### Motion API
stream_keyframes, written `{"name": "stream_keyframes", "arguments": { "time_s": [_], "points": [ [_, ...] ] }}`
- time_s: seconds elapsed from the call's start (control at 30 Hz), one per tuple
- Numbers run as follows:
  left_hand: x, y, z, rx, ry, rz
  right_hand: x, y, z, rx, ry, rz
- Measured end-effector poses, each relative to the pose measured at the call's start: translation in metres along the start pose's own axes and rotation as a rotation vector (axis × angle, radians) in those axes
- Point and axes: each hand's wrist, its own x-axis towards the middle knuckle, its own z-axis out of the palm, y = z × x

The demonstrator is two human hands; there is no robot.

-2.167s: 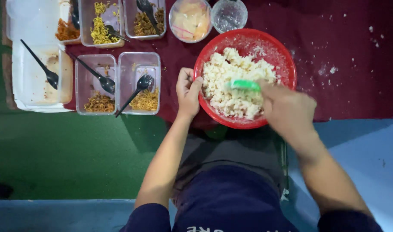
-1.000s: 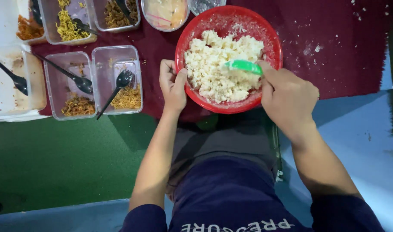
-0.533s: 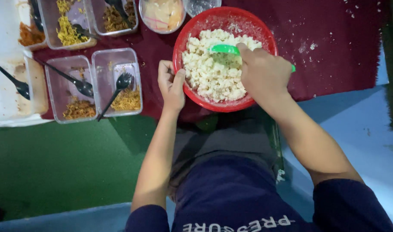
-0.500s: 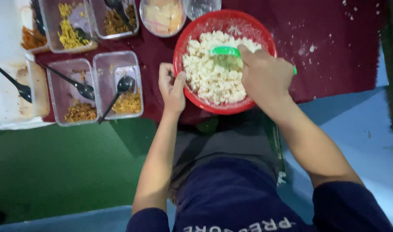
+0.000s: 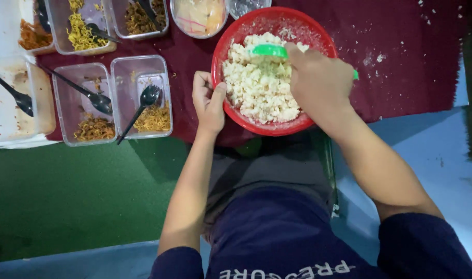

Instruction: Mixing a food mixture in a bowl and portioning it into a small container using a spatula

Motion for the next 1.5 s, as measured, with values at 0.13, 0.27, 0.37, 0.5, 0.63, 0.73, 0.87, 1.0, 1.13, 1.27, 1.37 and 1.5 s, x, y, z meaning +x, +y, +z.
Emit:
{"name": "stream_keyframes", "arguments": {
  "time_s": [0.13,0.27,0.37,0.5,0.63,0.73,0.87,1.0,1.13,1.27,1.37,1.5],
  "points": [
    [-0.002,0.007,0.002,-0.048,0.023,-0.065,-0.015,0.0,-0.043,0.271,0.208,0.016],
    [-0.002,0.004,0.001,-0.014,0.002,-0.025,-0.03,0.0,-0.027,0.358,-0.015,0.025],
    [0.002,0.002,0.002,-0.006,0.01,0.007,-0.038,0.023,-0.013,0.358,0.155,0.101],
    [0.0,0.005,0.002,-0.046,0.013,-0.041,-0.042,0.035,-0.021,0.204,0.009,0.237],
    [0.001,0.004,0.003,-0.035,-0.007,-0.009,-0.041,0.03,0.008,-0.051,0.021,0.153],
    [-0.002,-0.012,-0.003,-0.05,0.004,-0.035,-0.044,0.03,0.002,0.217,0.197,0.174],
    [-0.001,-0.037,-0.012,-0.078,-0.005,0.003,-0.043,0.017,-0.003,0.296,0.067,0.158],
    [0.001,-0.038,-0.012,-0.078,-0.017,-0.007,-0.047,0.021,-0.014,0.337,0.072,0.218],
    [-0.001,-0.04,-0.012,-0.068,-0.022,0.007,-0.051,0.018,-0.012,0.352,-0.116,0.214],
    [0.001,-0.038,-0.012,-0.071,0.002,-0.018,-0.051,0.022,-0.023,0.385,0.029,0.217],
    [0.003,-0.036,-0.011,-0.08,0.006,-0.008,-0.055,0.016,-0.013,0.428,-0.056,0.249],
    [0.0,-0.034,-0.013,-0.078,0.006,-0.026,-0.048,0.018,-0.04,0.474,-0.332,0.267]
  ]
}}
